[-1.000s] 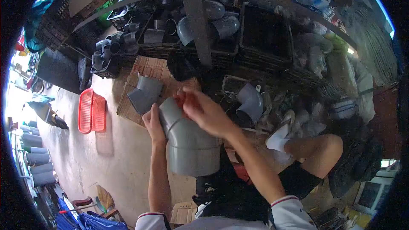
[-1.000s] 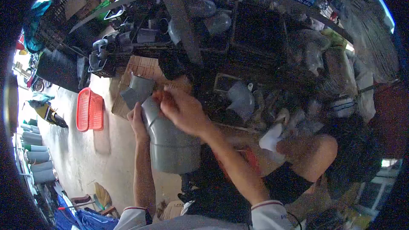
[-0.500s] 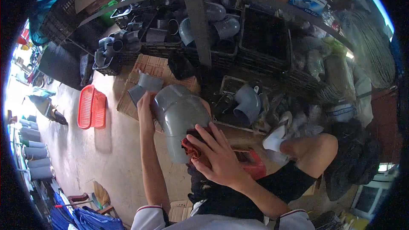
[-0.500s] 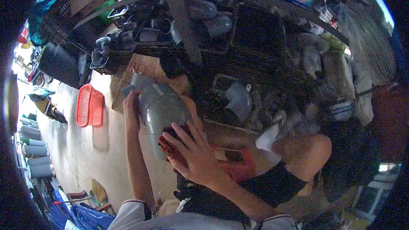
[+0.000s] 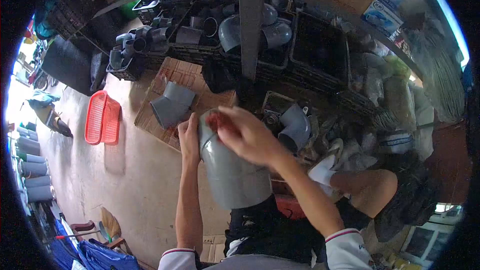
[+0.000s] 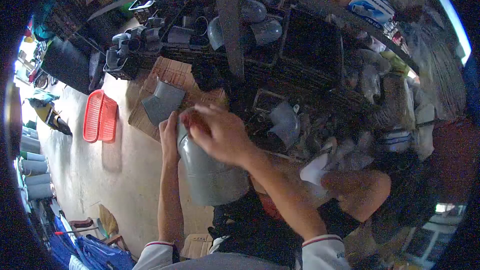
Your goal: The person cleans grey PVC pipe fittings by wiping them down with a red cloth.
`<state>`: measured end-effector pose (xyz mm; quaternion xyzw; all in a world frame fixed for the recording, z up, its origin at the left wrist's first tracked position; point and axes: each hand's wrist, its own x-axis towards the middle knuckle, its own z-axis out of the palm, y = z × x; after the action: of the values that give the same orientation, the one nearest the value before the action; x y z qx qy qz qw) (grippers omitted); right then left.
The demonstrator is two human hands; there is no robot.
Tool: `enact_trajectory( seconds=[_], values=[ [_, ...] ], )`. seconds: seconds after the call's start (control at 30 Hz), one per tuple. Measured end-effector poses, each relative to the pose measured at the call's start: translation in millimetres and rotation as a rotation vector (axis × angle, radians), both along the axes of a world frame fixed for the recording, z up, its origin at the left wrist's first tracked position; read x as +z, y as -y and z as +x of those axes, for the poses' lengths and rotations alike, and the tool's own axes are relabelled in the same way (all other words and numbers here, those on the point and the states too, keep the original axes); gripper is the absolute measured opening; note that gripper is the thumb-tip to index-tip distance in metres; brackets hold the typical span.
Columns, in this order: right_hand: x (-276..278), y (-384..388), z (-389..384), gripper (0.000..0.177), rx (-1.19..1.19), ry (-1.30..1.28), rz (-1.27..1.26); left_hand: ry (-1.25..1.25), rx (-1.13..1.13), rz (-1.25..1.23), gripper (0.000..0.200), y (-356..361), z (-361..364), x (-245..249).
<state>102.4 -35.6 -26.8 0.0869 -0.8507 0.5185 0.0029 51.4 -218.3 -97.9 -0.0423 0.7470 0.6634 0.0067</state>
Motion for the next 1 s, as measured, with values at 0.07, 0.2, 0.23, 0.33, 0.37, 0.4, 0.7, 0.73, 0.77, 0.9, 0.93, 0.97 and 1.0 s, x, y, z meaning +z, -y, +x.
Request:
enact_trajectory(
  seconds=[0.07,0.2,0.23,0.33,0.37,0.4,0.7,0.73,0.77,0.9,0.93,0.97,1.0],
  values=[
    [17,4,50,0.048,0.014,-0.202,0.245,0.094,0.055,0.121,0.044,13,-6,-21],
    [28,10,112,0.056,0.061,-0.177,0.283,0.164,0.082,0.374,0.040,8,-7,-26],
    [27,11,106,0.057,0.041,-0.189,0.284,0.160,0.083,0.387,0.040,6,-5,-27],
    [6,8,62,0.057,-0.087,-0.150,0.124,0.115,0.015,0.377,0.041,12,2,-29],
    [-3,4,37,0.057,-0.140,-0.128,0.049,0.080,-0.058,0.355,0.041,18,1,-39],
    [-4,1,11,0.051,-0.064,-0.006,-0.006,0.044,-0.132,0.334,0.041,19,0,-43],
    [16,8,85,0.051,0.091,-0.127,0.173,0.180,-0.191,0.525,0.037,54,-2,-93],
    [17,14,103,0.051,0.090,-0.131,0.196,0.158,-0.147,0.654,0.038,52,-2,-107],
    [22,18,118,0.050,0.092,-0.135,0.222,0.133,-0.101,0.786,0.039,49,-2,-113],
    [4,15,87,0.050,-0.130,-0.169,0.083,0.229,0.059,0.668,0.030,8,13,-38],
    [-11,8,66,0.049,-0.161,-0.083,-0.076,0.217,0.018,0.613,0.030,5,15,-27],
    [-18,0,41,0.049,-0.133,-0.008,-0.234,0.208,-0.026,0.553,0.030,5,18,-19],
    [-25,-9,16,0.049,-0.115,0.068,-0.390,0.198,-0.076,0.496,0.031,4,18,-13]
  ],
)
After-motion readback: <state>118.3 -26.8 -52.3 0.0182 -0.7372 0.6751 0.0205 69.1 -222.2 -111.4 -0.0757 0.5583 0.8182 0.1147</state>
